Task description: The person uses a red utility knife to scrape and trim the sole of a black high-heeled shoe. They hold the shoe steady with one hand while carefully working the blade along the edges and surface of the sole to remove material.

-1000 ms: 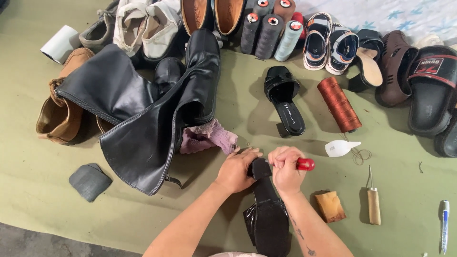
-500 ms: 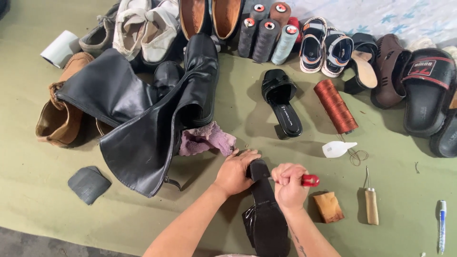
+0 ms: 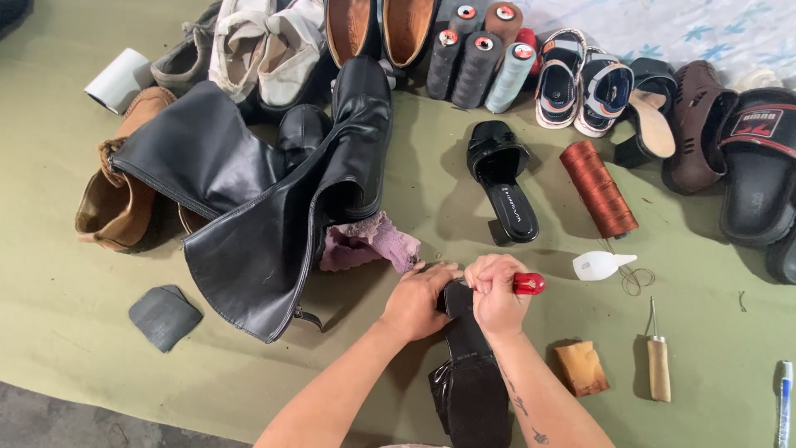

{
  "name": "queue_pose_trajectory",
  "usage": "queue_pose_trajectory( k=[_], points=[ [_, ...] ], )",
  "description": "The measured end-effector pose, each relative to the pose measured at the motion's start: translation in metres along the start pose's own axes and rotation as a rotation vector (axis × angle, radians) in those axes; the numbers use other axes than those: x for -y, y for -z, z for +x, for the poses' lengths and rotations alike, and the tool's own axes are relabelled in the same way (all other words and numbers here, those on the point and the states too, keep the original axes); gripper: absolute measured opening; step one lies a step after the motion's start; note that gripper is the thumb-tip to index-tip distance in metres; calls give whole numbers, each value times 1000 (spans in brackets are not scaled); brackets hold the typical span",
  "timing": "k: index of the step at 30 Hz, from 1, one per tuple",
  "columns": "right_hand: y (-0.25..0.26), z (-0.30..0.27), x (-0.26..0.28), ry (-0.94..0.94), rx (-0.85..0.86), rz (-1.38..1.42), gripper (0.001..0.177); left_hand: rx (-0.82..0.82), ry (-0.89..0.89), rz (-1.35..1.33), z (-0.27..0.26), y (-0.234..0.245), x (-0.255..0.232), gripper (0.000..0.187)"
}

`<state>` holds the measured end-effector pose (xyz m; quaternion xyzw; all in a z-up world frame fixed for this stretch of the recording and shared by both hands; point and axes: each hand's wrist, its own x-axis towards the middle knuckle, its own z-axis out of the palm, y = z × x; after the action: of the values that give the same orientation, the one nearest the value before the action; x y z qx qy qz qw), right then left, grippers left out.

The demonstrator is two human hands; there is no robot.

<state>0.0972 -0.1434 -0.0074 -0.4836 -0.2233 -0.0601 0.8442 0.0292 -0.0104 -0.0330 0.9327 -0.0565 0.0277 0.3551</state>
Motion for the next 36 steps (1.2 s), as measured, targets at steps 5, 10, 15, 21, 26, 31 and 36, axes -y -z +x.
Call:
queue_pose_trajectory(
  k=[5,10,15,21,26,31,36],
  points=[
    [-4,-9,11,39,-3,-45,59,1,-6,-2,-1,3,-3,76],
    [-4,-20,15,111,-27,-64,58,2,-13,0,-4,-1,-1,75],
    [-8,-27,24,120,-43,-48,58,13,-23,1,-4,-4,1,75],
    [-11,-38,45,59,-16,-33,53,-59,-104,-46,-4,-2,1,56],
    [-5,-42,44,45,-28,-11,52,-24,-124,-55,-6,10,-7,72],
    [0,-42,41,4,-77,-8,52,-58,-195,-53,-10,17,-14,101],
    [-9,-44,47,71,-54,-44,55,-220,-352,20,-14,10,-11,72]
  ],
)
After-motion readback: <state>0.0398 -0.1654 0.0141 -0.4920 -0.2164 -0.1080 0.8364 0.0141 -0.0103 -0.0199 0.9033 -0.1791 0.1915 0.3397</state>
